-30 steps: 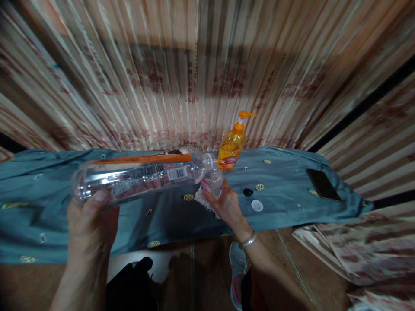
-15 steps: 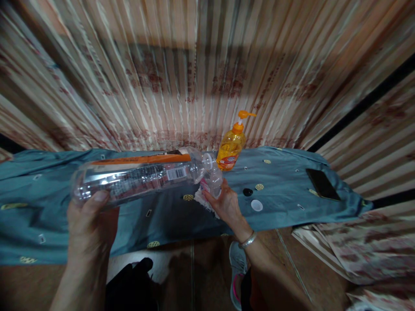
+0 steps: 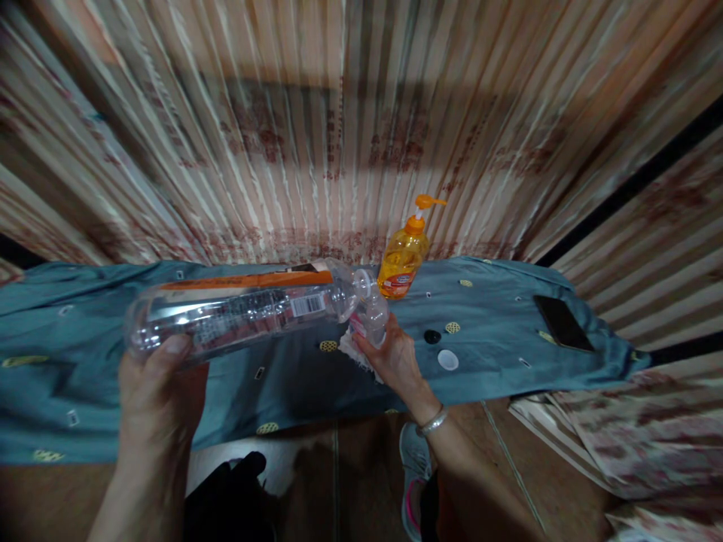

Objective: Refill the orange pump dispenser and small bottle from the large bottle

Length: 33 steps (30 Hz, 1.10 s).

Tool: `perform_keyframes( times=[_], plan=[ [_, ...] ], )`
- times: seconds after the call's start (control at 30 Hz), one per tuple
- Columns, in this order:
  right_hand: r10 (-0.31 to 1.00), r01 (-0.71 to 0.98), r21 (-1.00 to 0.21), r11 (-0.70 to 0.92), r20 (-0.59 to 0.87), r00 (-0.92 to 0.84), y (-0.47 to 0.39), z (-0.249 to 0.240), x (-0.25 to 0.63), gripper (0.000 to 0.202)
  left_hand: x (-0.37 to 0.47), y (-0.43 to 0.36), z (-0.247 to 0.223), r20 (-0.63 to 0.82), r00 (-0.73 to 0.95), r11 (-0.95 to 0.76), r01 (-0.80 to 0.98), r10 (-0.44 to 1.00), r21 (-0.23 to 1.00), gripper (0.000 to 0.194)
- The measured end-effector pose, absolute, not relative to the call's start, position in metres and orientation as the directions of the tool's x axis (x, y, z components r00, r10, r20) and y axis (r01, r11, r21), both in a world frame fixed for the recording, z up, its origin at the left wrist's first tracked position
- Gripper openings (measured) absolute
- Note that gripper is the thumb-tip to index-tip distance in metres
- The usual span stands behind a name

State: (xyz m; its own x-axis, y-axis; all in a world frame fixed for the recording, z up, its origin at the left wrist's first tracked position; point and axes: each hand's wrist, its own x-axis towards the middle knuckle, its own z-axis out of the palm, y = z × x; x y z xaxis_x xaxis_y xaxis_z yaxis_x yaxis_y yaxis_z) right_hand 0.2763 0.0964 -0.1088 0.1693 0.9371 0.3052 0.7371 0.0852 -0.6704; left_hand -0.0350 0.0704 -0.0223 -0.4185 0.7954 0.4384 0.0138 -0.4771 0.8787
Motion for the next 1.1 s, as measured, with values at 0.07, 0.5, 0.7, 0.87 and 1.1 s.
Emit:
perform_keyframes(
  times=[0.07,0.5,0.7,0.87,1.1],
  plan=[
    [0.936,0.732,-0.674,0.095,0.311,0.164,0.0963,-0.1093,0.276,0.059,-0.035,0.071,-0.0215,0.379,-0.436,-0.449,-0.065,0.816,0.891,0.069],
    [0.931,0.742,-0.662,0.101,0.326,0.163,0.0967,-0.1102,0.2778,0.061,-0.03,0.0705,-0.0165,0.333,-0.479,-0.437,-0.12,0.812,0.892,0.068],
    [0.934,0.759,-0.647,0.076,0.312,0.172,0.0965,-0.1091,0.2776,0.06,-0.0337,0.0703,-0.0197,0.334,-0.466,-0.429,-0.11,0.819,0.897,0.061],
    [0.932,0.755,-0.65,0.092,0.323,0.165,0.0968,-0.1108,0.2774,0.056,-0.0357,0.0695,-0.0214,0.318,-0.456,-0.414,-0.124,0.831,0.902,0.062],
    [0.928,0.751,-0.654,0.09,0.329,0.175,0.0967,-0.1114,0.2769,0.058,-0.0347,0.0698,-0.0222,0.352,-0.46,-0.441,-0.099,0.815,0.892,0.065]
  ],
)
